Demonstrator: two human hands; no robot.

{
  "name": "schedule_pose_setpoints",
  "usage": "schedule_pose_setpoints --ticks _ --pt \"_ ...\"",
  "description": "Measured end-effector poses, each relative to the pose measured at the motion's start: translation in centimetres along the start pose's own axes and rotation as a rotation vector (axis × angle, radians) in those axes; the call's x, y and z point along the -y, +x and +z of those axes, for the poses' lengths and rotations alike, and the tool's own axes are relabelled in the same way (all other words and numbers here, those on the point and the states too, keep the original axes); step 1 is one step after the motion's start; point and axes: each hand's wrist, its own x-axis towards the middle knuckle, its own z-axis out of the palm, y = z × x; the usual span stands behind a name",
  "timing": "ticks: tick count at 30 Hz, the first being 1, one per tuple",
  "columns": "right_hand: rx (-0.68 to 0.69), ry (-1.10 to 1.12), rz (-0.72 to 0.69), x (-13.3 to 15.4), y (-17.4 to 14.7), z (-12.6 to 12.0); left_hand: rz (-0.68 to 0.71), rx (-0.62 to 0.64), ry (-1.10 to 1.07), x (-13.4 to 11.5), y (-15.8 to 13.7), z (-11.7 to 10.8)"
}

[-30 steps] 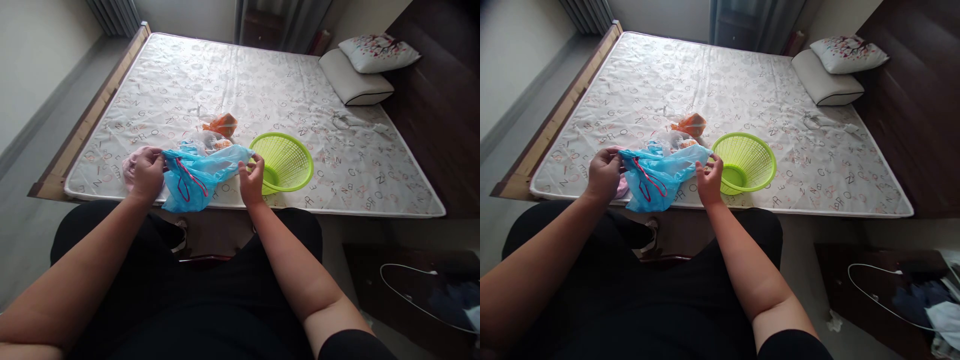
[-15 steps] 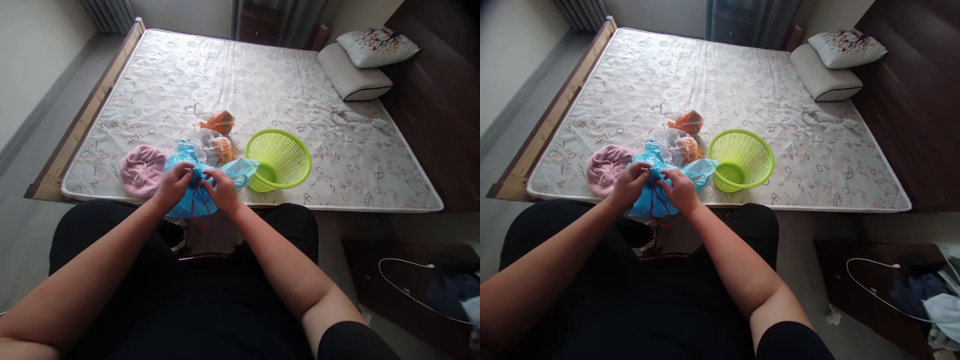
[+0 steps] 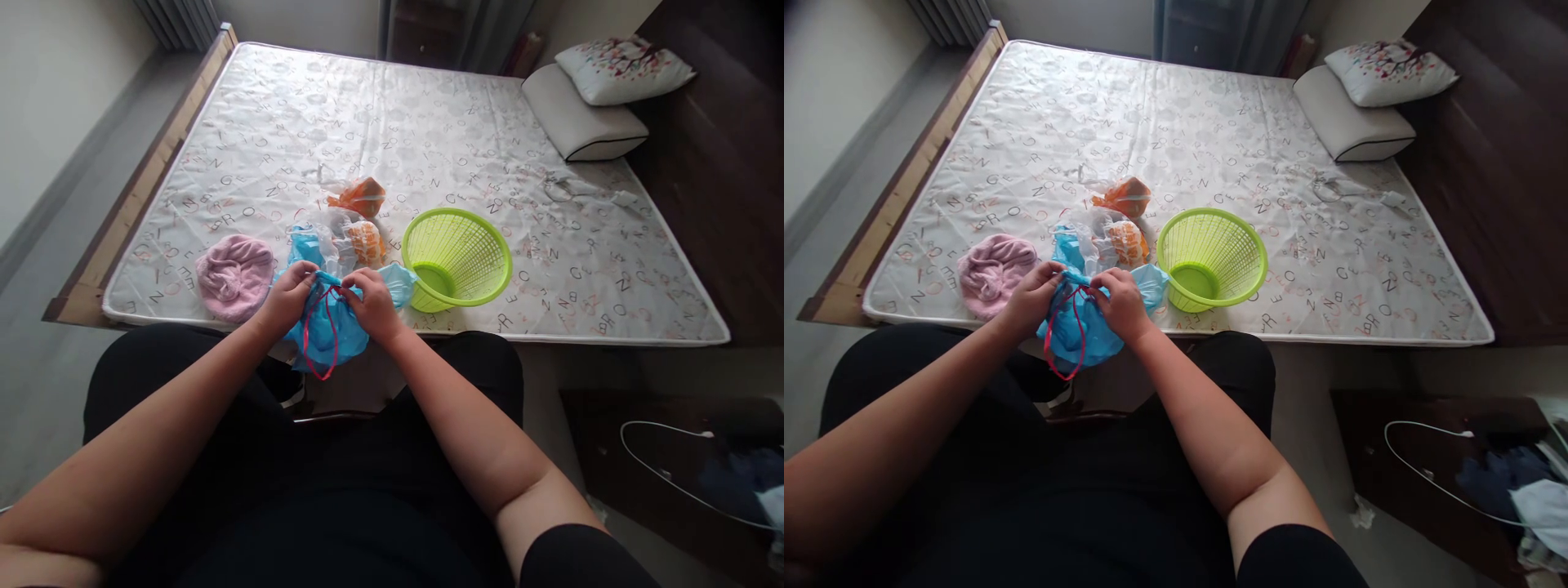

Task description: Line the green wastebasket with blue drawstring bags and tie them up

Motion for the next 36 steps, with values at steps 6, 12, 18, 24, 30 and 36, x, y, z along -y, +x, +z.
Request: schedule_pose_setpoints --ticks 6,12,18,24,30,36 --pt "-0.104 -0.007 0.070 -0.6 0.3 -0.8 0.151 -0.107 0.532 0.1 0.6 -1.7" --pt "0.013 0.378 0.277 -0.5 0.3 -0.4 0.621 -0.046 0.614 -0.4 -0.6 -0.8" --pt "0.190 0.633 0.313 -0.9 0.5 -0.2 0.461 0.032 0.564 0.7 -0.8 0.1" --pt "0.052 0.159 0.155 -1.0 0.3 -0.9 0.133 0.104 0.453 0.7 -0.2 -0.2" --pt "-0.084 -0.219 0.009 -0.3 0.2 -1.1 -0.036 0.091 0.193 0.1 -0.4 0.6" --pt "0.051 -0.205 0.006 0.2 0.1 -1.1 -0.034 0.119 0.213 0.1 -0.7 1.1"
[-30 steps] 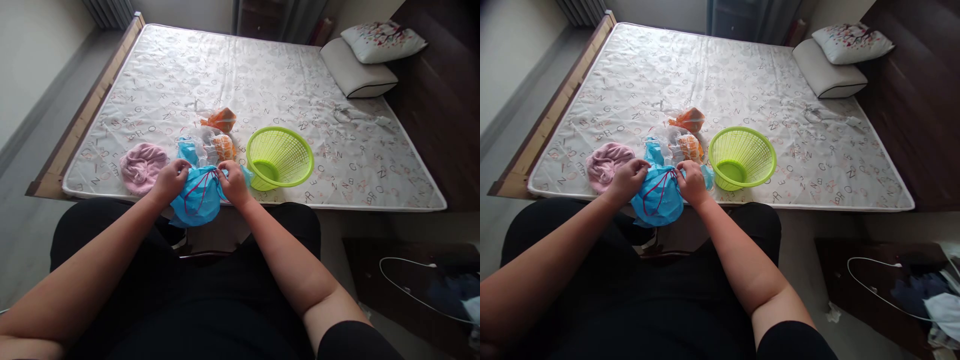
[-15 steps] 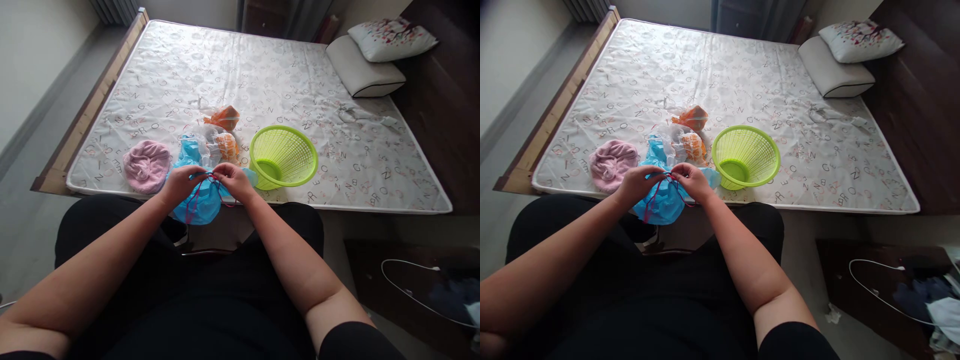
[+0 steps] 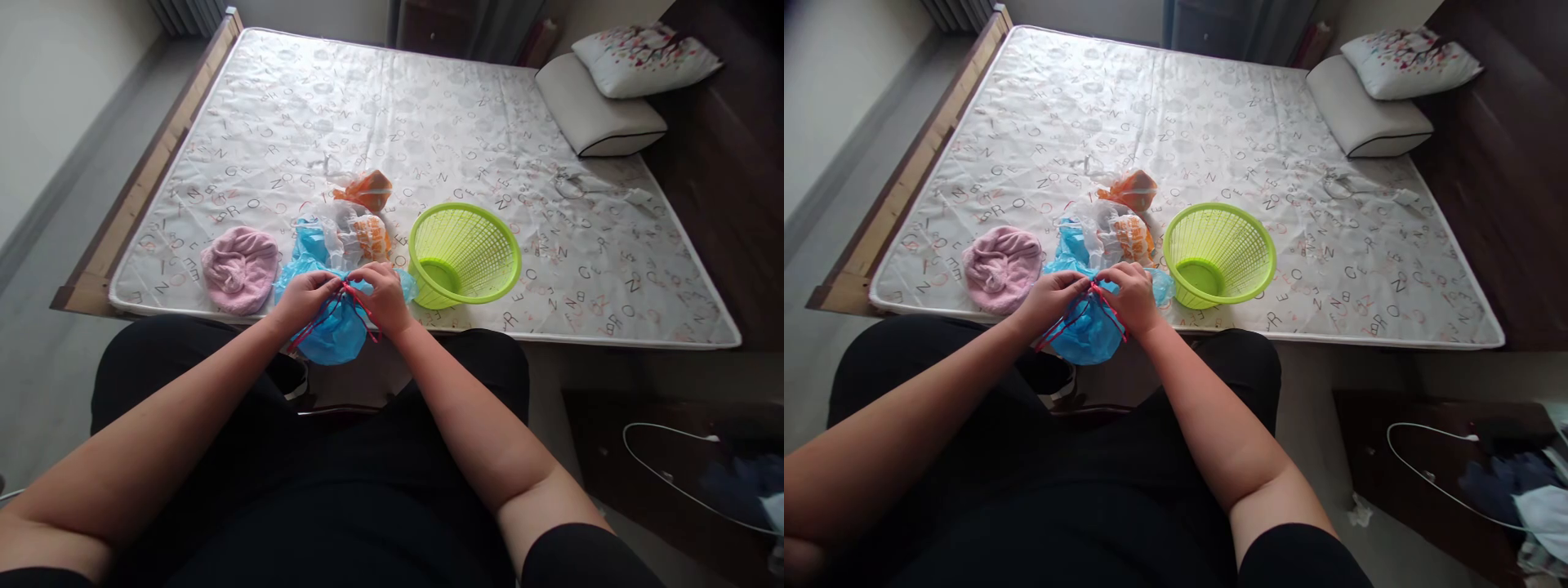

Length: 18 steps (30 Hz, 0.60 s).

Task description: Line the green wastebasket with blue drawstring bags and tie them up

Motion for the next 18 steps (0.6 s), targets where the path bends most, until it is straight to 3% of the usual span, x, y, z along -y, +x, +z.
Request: schedule_pose_setpoints --ticks 3,10,15,18 --pt "0.011 0.008 0.013 -0.1 0.0 0.0 0.019 0.040 -0.010 0.3 0.1 0.0" --pt "-0.078 0.275 0.099 -1.5 0.7 -0.7 0.031 -0.028 0.000 0.5 0.8 -1.4" --pt "-0.139 0.428 0.195 -1.5 0.4 -0.5 0.010 -0.144 0.203 1.0 1.4 -2.1" --pt "-0.108 0.430 0.179 -1.3 0.2 -0.2 0.151 -0.154 0.252 1.0 1.1 -1.6"
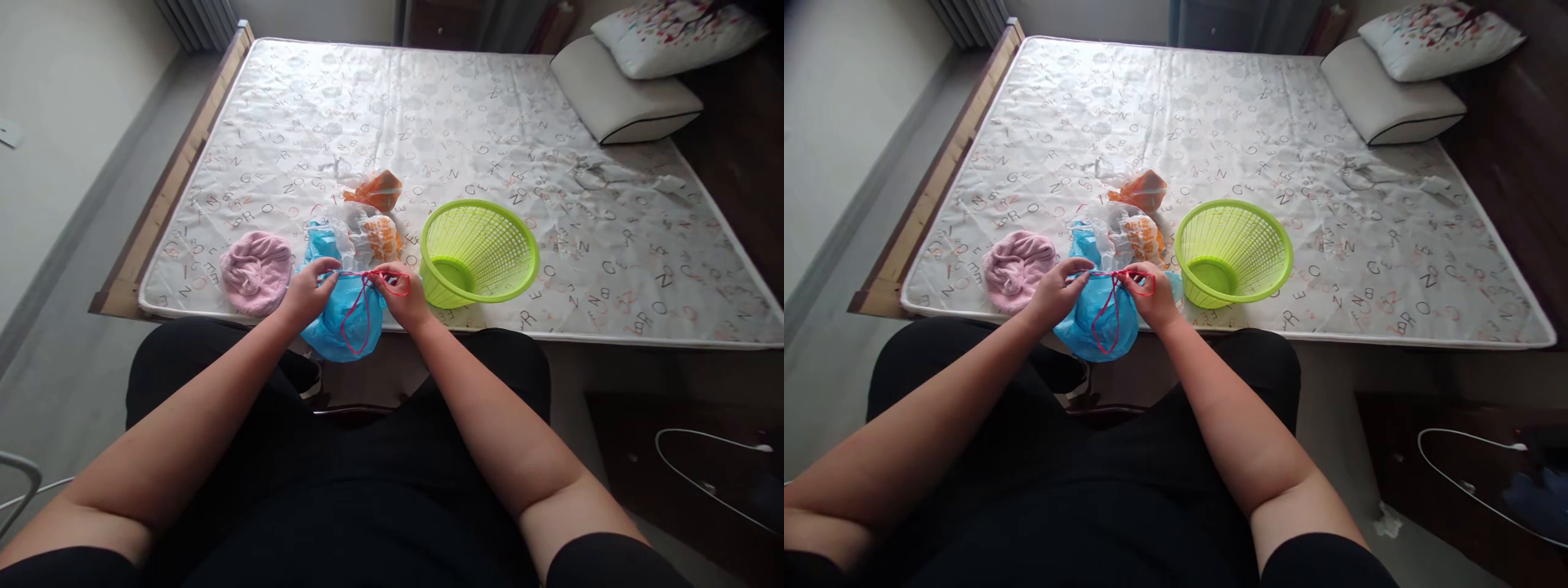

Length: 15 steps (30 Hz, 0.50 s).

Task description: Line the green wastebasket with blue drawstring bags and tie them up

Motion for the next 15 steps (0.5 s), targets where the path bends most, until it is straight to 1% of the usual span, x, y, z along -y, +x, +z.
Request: schedule_pose_setpoints --ticks 2,3,5,8,11,13,15 --pt "0.051 -0.028 -0.017 0.0 -0.1 0.3 0.153 0.051 0.010 -0.3 -0.4 0.4" --pt "0.077 -0.041 -0.025 0.1 -0.1 0.4 0.200 0.079 0.018 -0.5 -0.6 0.6" --pt "0.121 -0.050 -0.035 0.2 -0.1 0.7 0.206 0.096 0.028 -0.8 -1.0 1.0" --pt "0.131 -0.021 -0.038 0.3 -0.1 0.9 0.097 0.057 0.011 -0.9 -1.0 1.1" --pt "0.061 -0.009 0.011 0.1 0.0 0.9 -0.021 -0.020 -0.084 -0.8 -0.6 0.8" --pt "-0.006 0.020 0.105 -0.4 0.2 0.7 -0.126 -0.105 -0.257 -0.5 0.0 0.4" --pt "-0.068 0.074 0.211 -0.9 0.5 0.4 -0.246 -0.199 -0.490 0.0 0.7 -0.1"
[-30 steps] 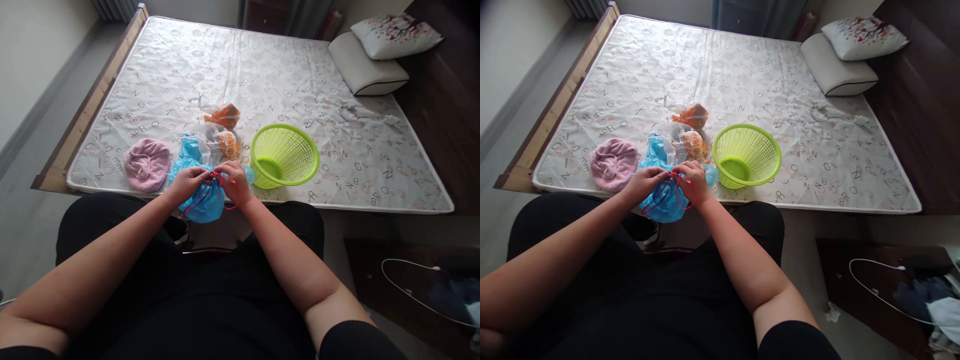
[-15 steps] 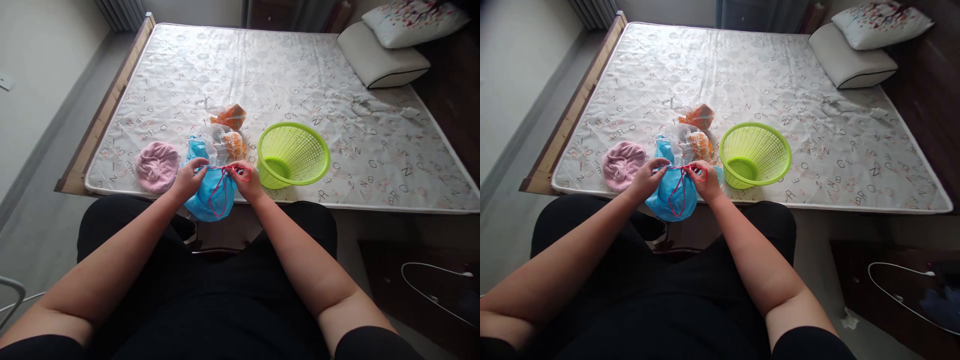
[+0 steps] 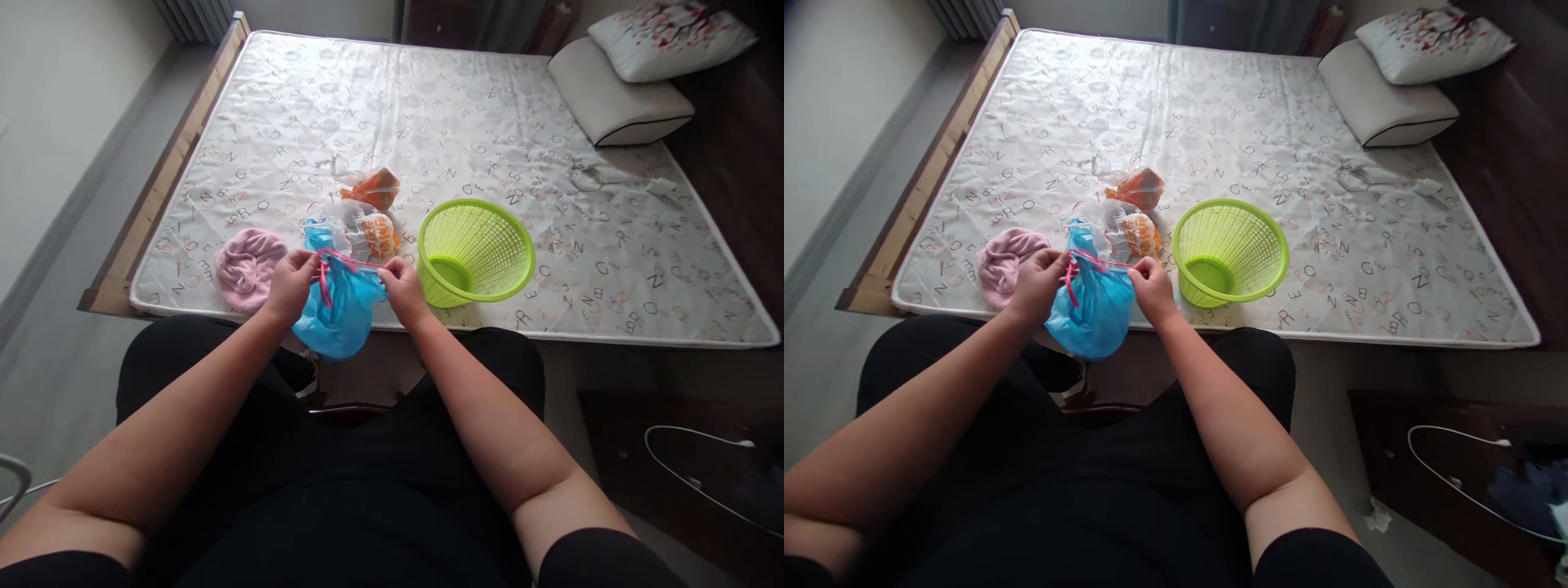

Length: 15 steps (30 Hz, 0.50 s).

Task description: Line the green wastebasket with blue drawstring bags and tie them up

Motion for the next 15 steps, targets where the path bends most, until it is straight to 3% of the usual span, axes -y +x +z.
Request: schedule_pose_setpoints --ticks 3,7,12,15 --pt "-0.074 0.049 0.055 -0.5 0.5 -0.2 -0.105 -0.125 -0.267 0.4 1.4 -0.9" --pt "-0.120 0.101 0.035 -0.6 0.4 0.0 -0.139 -0.195 -0.355 0.9 2.9 -2.4" --pt "-0.193 0.170 0.087 -0.1 0.2 -0.2 -0.070 -0.363 -0.480 1.0 4.1 -3.8" --pt "-0.251 0.177 0.068 0.4 -0.2 -0.8 -0.019 -0.463 -0.430 0.7 4.7 -4.9"
